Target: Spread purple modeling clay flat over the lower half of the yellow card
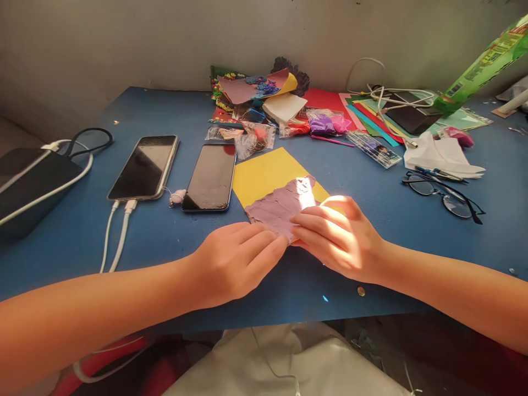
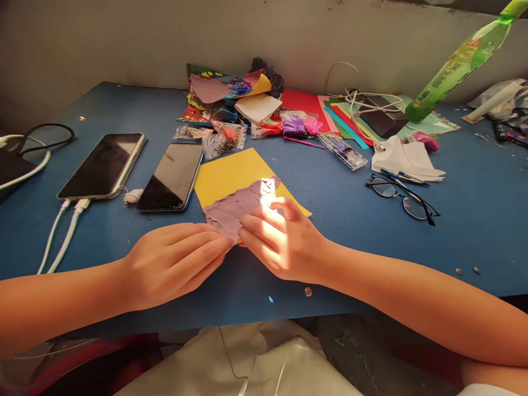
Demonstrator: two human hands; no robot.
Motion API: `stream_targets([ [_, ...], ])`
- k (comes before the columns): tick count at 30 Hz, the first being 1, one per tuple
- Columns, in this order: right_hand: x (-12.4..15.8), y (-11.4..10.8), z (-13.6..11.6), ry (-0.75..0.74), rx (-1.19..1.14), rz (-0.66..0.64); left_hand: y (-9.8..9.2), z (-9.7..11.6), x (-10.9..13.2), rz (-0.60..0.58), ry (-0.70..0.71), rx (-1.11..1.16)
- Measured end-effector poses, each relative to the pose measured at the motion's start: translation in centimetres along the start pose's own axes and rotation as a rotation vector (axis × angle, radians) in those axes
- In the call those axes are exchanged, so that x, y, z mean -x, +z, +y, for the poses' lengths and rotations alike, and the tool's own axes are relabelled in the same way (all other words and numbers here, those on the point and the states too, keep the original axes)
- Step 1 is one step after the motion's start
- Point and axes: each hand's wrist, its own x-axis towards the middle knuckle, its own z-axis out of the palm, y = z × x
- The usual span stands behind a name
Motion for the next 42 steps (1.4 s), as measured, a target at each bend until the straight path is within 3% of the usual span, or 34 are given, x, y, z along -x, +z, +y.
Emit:
stream_targets([
  [4, 0.0, 0.3, -0.2, 0.058, -0.091, 0.025, 0.3, 0.0, -0.1, -0.011, -0.013, -0.011],
  [10, -0.1, 0.4, -0.4, 0.017, -0.064, 0.055, 0.3, 0.0, -0.2, -0.010, -0.002, -0.075],
  [21, -0.3, -0.2, -0.1, 0.024, 0.041, -0.021, -0.5, -0.4, 0.0, -0.067, 0.113, -0.173],
  [28, -0.3, -0.3, 0.3, 0.000, -0.042, -0.039, -0.5, -0.4, 0.1, -0.050, 0.121, -0.158],
  [38, -0.1, -0.7, 0.8, 0.124, -0.311, -0.003, -0.9, -1.5, 0.5, -0.030, 0.157, -0.133],
  [42, 0.4, -1.6, 2.1, 0.225, -0.376, 0.029, -0.6, -1.9, 0.8, 0.036, 0.161, -0.127],
])
